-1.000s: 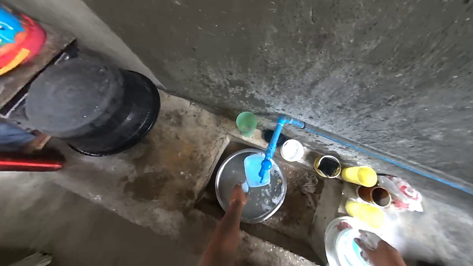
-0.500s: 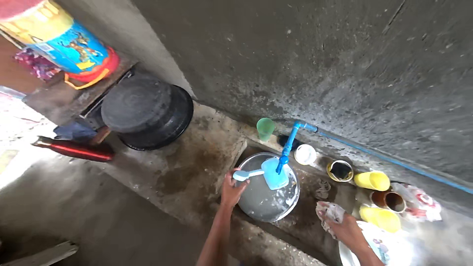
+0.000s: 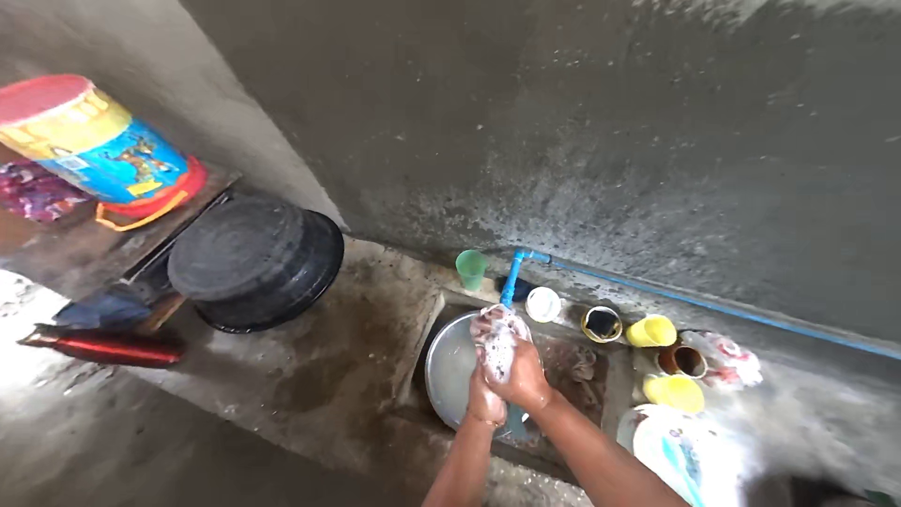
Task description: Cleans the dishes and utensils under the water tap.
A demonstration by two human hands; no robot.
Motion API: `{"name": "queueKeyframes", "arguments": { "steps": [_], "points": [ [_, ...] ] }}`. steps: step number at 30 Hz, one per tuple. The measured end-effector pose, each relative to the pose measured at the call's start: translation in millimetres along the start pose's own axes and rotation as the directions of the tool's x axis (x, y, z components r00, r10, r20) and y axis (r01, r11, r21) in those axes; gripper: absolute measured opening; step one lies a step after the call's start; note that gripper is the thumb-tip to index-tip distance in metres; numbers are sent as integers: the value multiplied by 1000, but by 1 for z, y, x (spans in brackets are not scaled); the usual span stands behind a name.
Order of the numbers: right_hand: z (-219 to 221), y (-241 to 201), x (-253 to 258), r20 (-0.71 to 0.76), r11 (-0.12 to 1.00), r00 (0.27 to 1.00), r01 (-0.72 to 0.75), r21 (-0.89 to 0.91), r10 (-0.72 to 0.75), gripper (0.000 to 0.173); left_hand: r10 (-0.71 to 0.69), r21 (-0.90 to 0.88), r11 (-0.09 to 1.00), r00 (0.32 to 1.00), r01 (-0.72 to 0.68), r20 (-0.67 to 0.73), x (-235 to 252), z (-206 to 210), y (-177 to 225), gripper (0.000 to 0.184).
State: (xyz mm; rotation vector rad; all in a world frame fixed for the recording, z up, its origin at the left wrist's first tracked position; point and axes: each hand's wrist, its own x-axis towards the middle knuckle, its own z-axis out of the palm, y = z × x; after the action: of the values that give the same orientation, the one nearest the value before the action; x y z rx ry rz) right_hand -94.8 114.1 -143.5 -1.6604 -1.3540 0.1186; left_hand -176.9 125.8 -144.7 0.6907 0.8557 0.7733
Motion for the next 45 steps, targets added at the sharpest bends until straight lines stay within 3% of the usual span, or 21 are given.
{"name": "queueKeyframes", "arguments": {
  "steps": [2, 4, 6, 8, 10, 13, 16, 19, 23, 26, 28, 32, 34, 36, 38, 41, 43, 45],
  "points": [
    [-5, 1, 15, -34, 996, 999, -4, -91, 1, 41, 12, 132, 991, 997, -22, 77, -2, -2, 0, 38],
    [-23, -7, 34, 47, 967, 966, -255, -18, 255, 40, -17, 190, 982, 991, -9, 132, -1, 0, -5, 40],
    [-28, -5, 47, 86, 831, 846, -533, 160, 526, 36, -46, 156, 988, 986, 21, 159, -3, 6, -9, 44],
    [-24, 2, 45, -6, 707, 758, -605, 366, 652, 29, -54, 37, 998, 983, 48, 175, -5, 16, -10, 48],
    [-19, 2, 22, -29, 727, 793, -543, 419, 609, 29, -78, -145, 985, 993, 90, 90, -5, 32, -9, 43],
    [-22, -14, -18, 68, 785, 824, -558, 268, 563, 46, -136, -305, 944, 991, 126, -11, 1, 39, -2, 38],
    [-29, -19, -49, 62, 743, 778, -618, 258, 625, 44, -139, -80, 988, 989, 135, -46, 19, 33, -3, 22],
    [-36, -13, -73, 36, 670, 719, -664, 330, 694, 39, -92, 146, 984, 995, 98, -46, 33, 33, -14, 32],
    [-64, -5, -89, 238, 591, 640, -767, 251, 730, 38, -125, 46, 991, 990, 128, -63, 36, 48, -6, 27],
    [-88, 1, -97, 390, 635, 606, -770, 67, 694, 42, -59, -13, 998, 996, 58, -64, 50, 47, -1, 28],
    [-99, 5, -96, 309, 662, 641, -748, 45, 703, 52, -36, -51, 998, 999, 36, 6, 56, 44, 2, 38],
    [-107, -7, -50, -43, 805, 810, -572, 155, 584, 49, -67, 59, 996, 992, 61, 103, 49, 52, 3, 77],
    [-95, -10, -20, -172, 896, 880, -425, 127, 442, 41, -41, 110, 994, 988, 24, 151, 36, 58, -3, 73],
    [-74, -5, -1, -243, 951, 923, -310, -2, 300, 26, -15, 156, 988, 992, -5, 128, 19, 66, -4, 56],
    [-59, 1, -7, -209, 960, 953, -249, -128, 220, 22, 14, 187, 982, 998, -24, 56, 16, 68, 0, 53],
    [-52, 7, -38, -13, 959, 982, -185, -214, 186, 22, 118, 220, 968, 992, -122, 32, 34, 52, 7, 61],
    [-53, 9, -46, 64, 961, 965, -245, -129, 255, 21, 120, 192, 974, 993, -118, 0, 39, 48, 7, 62],
    [-55, 3, -37, 64, 913, 912, -408, 24, 406, 24, 76, 170, 982, 997, -78, 19, 37, 48, -2, 70]
  ]
}}
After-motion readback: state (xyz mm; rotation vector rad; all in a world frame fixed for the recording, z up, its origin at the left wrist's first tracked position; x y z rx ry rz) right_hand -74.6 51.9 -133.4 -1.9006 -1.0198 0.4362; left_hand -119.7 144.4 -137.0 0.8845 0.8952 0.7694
